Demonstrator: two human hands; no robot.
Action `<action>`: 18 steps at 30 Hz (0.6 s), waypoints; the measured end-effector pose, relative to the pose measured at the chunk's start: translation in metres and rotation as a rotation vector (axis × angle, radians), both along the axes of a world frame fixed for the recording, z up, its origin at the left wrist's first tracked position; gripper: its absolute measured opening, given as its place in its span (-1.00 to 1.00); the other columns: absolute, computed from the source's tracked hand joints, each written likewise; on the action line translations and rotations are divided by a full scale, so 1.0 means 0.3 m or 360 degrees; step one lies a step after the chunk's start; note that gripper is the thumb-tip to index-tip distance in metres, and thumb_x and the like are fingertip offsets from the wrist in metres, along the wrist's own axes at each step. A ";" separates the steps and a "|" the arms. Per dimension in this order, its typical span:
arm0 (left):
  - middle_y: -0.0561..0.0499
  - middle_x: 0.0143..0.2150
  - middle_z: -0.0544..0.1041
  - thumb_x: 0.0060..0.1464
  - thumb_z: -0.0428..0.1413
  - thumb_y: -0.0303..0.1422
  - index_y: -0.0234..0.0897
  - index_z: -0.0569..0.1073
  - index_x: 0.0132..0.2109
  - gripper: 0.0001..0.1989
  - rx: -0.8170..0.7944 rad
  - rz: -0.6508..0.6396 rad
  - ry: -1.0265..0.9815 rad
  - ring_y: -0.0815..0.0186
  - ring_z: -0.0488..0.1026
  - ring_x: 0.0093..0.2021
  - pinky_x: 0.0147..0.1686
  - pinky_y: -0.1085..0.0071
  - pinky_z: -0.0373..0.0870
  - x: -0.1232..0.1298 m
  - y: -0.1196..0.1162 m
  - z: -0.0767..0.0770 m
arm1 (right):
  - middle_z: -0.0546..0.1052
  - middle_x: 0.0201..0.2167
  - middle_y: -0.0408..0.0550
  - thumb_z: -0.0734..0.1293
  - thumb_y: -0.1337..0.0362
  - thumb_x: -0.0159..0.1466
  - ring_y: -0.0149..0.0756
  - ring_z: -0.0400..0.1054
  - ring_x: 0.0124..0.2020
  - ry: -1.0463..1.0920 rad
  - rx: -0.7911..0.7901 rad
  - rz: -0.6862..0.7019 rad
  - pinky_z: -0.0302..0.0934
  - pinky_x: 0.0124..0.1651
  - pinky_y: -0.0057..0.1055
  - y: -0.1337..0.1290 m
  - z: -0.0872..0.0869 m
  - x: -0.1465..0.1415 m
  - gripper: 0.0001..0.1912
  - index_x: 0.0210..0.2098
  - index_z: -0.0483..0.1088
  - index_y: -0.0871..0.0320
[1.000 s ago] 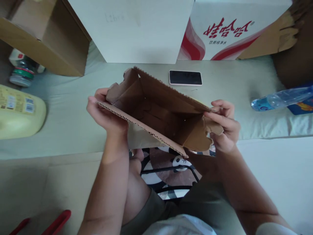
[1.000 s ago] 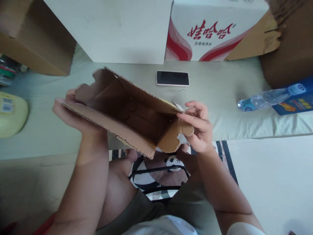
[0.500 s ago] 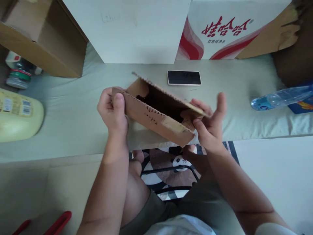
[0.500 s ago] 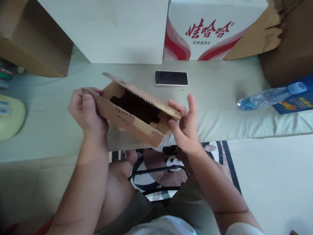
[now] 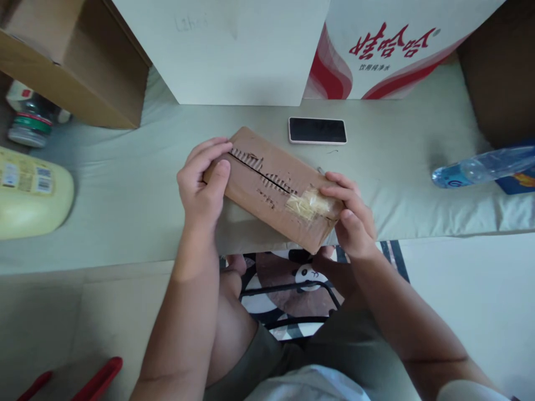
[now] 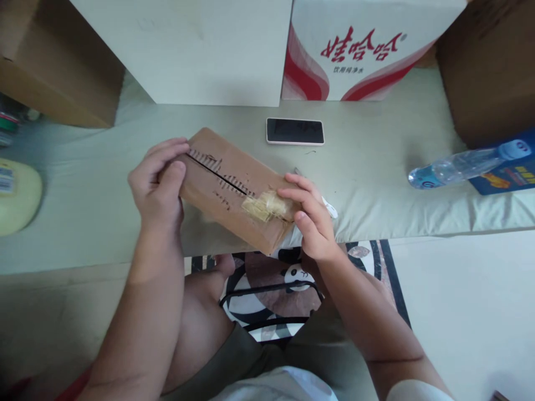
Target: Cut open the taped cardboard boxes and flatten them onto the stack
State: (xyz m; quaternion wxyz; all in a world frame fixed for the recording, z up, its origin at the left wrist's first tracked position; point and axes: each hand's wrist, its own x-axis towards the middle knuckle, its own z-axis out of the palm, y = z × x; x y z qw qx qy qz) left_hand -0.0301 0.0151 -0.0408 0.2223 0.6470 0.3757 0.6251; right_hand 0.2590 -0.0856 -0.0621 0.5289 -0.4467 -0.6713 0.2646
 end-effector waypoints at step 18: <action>-0.06 -0.09 0.79 0.06 0.24 -0.49 -0.20 0.81 -0.21 -0.75 -0.0305 0.0194 -0.0274 0.07 0.70 0.05 0.17 0.08 0.55 -0.001 0.000 0.007 | 0.46 0.43 -0.03 0.25 -0.13 0.50 0.02 0.41 0.43 0.0355 -0.0050 -0.0065 0.34 0.46 0.12 0.010 -0.014 -0.011 -0.45 0.42 0.32 -0.20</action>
